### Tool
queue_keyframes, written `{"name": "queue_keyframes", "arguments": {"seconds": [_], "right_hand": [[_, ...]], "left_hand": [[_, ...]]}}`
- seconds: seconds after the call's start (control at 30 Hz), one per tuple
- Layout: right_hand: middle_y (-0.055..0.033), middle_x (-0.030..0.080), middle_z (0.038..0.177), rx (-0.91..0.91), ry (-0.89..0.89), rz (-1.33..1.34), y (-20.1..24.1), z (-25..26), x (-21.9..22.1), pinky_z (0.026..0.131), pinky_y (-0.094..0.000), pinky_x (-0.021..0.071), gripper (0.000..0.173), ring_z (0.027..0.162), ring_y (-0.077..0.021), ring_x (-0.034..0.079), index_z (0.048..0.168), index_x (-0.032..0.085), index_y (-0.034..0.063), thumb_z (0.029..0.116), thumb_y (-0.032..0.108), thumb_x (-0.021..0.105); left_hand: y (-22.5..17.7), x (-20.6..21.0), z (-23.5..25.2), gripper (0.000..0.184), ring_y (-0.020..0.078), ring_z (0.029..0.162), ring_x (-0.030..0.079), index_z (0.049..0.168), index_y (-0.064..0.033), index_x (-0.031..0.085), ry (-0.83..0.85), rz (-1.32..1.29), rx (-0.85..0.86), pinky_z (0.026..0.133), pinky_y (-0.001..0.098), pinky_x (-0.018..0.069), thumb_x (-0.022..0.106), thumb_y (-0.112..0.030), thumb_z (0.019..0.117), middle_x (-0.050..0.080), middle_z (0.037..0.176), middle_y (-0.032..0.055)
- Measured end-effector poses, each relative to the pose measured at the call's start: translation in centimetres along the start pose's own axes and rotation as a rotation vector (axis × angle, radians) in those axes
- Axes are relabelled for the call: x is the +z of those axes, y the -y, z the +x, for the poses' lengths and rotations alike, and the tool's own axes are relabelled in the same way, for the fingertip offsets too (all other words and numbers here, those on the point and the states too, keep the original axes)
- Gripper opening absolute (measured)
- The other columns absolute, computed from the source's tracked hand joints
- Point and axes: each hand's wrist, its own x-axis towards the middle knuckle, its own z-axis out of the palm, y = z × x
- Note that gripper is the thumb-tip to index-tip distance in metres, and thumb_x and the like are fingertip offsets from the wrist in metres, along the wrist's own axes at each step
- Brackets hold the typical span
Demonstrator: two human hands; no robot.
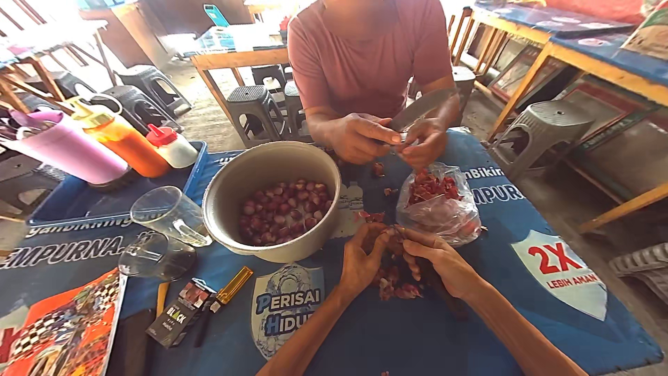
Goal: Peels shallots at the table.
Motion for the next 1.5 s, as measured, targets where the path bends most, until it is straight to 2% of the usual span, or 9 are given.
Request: {"name": "queue_keyframes", "arguments": {"seconds": [0.27, 0.53, 0.73, 0.87, 1.03, 1.2, 1.3, 1.43, 1.5], "right_hand": [[0.0012, 0.06, 0.076, 0.023, -0.034, 0.004, 0.3, -0.3, 0.2, 0.045, -0.0184, 0.0465, 0.044, 0.051, -0.0055, 0.053, 0.149, 0.051, 0.0065, 0.1047, 0.012, 0.049], [0.0014, 0.057, 0.072, 0.07, -0.033, 0.069, 0.4, -0.2, 0.2, 0.044, -0.0184, 0.0451, 0.044, 0.05, -0.0054, 0.052, 0.149, 0.05, 0.0077, 0.1059, 0.015, 0.046], [0.0017, 0.057, 0.072, 0.043, -0.024, 0.058, 0.4, -0.3, 0.3, 0.044, -0.0185, 0.0457, 0.044, 0.05, -0.0052, 0.052, 0.148, 0.051, 0.0071, 0.1053, 0.015, 0.046], [0.0007, 0.058, 0.073, 0.024, -0.029, 0.054, 0.3, -0.3, 0.3, 0.043, -0.0189, 0.0461, 0.043, 0.05, -0.006, 0.052, 0.148, 0.052, 0.0065, 0.1053, 0.014, 0.047], [0.0013, 0.057, 0.072, -0.004, -0.063, 0.066, 0.5, -0.3, 0.1, 0.043, -0.0187, 0.0458, 0.043, 0.049, -0.0057, 0.052, 0.147, 0.052, 0.0062, 0.1052, 0.013, 0.046], [0.0015, 0.058, 0.072, -0.044, -0.066, 0.012, 0.6, -0.3, -0.1, 0.043, -0.019, 0.047, 0.044, 0.049, -0.0058, 0.053, 0.148, 0.051, 0.0047, 0.1053, 0.012, 0.047], [0.001, 0.062, 0.084, -0.091, 0.006, -0.089, 0.3, -0.3, 0.1, 0.046, -0.0191, 0.0489, 0.049, 0.053, -0.0057, 0.054, 0.154, 0.042, 0.0059, 0.1049, 0.012, 0.048], [0.0019, 0.063, 0.083, -0.164, 0.044, -0.18, 0.0, -0.2, 0.1, 0.047, -0.0191, 0.0491, 0.054, 0.055, -0.0051, 0.055, 0.155, 0.04, 0.0057, 0.1031, 0.011, 0.052], [0.0017, 0.065, 0.087, -0.175, 0.073, -0.213, -0.1, -0.2, 0.1, 0.048, -0.0187, 0.0487, 0.054, 0.055, -0.0044, 0.055, 0.156, 0.04, 0.0064, 0.1031, 0.012, 0.053]], "left_hand": [[0.0, 0.1, -0.2, 0.035, 0.0074, 0.088, 0.069, 0.117, 0.0065, 0.062, 0.037, 0.033, 0.001, 0.078, 0.0231, 0.0589, 0.071, -0.019, 0.0946, 0.071, 0.102, 0.0075], [-0.6, -0.5, 0.4, 0.021, 0.0077, 0.083, 0.071, 0.114, 0.0062, 0.065, 0.041, -0.159, -0.14, 0.079, 0.0261, 0.0599, 0.055, -0.008, 0.103, 0.073, 0.092, 0.0028], [-0.5, -1.1, 0.8, 0.028, 0.0088, 0.081, 0.069, 0.121, 0.005, 0.063, 0.086, -0.228, -0.18, 0.076, 0.0263, 0.0589, 0.045, -0.01, 0.1065, 0.072, 0.096, 0.0031], [-0.2, -0.8, 0.6, 0.028, 0.0091, 0.084, 0.07, 0.122, 0.0068, 0.062, 0.109, -0.208, -0.134, 0.077, 0.026, 0.0595, 0.061, -0.011, 0.1, 0.073, 0.099, 0.0043], [-0.1, -1.0, 0.9, 0.025, 0.0094, 0.091, 0.069, 0.12, 0.0056, 0.066, -0.011, -0.223, -0.154, 0.085, 0.0273, 0.058, 0.058, -0.008, 0.1013, 0.073, 0.102, 0.0047], [-0.5, -1.3, 1.3, 0.02, 0.0158, 0.086, 0.072, 0.114, 0.0071, 0.066, -0.093, -0.353, -0.269, 0.083, 0.0315, 0.0605, 0.057, -0.006, 0.102, 0.073, 0.096, 0.0088], [-0.8, -1.3, 1.3, 0.019, 0.0182, 0.082, 0.074, 0.114, 0.0086, 0.063, -0.078, -0.392, -0.299, 0.08, 0.0332, 0.0626, 0.055, -0.005, 0.103, 0.074, 0.094, 0.0115], [-1.1, -1.1, 1.2, 0.024, 0.0174, 0.076, 0.074, 0.12, 0.0091, 0.064, -0.064, -0.385, -0.299, 0.074, 0.032, 0.0634, 0.053, -0.007, 0.1047, 0.075, 0.091, 0.0105], [-1.1, -1.0, 1.1, 0.023, 0.0161, 0.073, 0.074, 0.113, 0.0078, 0.066, -0.067, -0.363, -0.301, 0.071, 0.0305, 0.0634, 0.051, -0.009, 0.1058, 0.075, 0.087, 0.0092]]}}
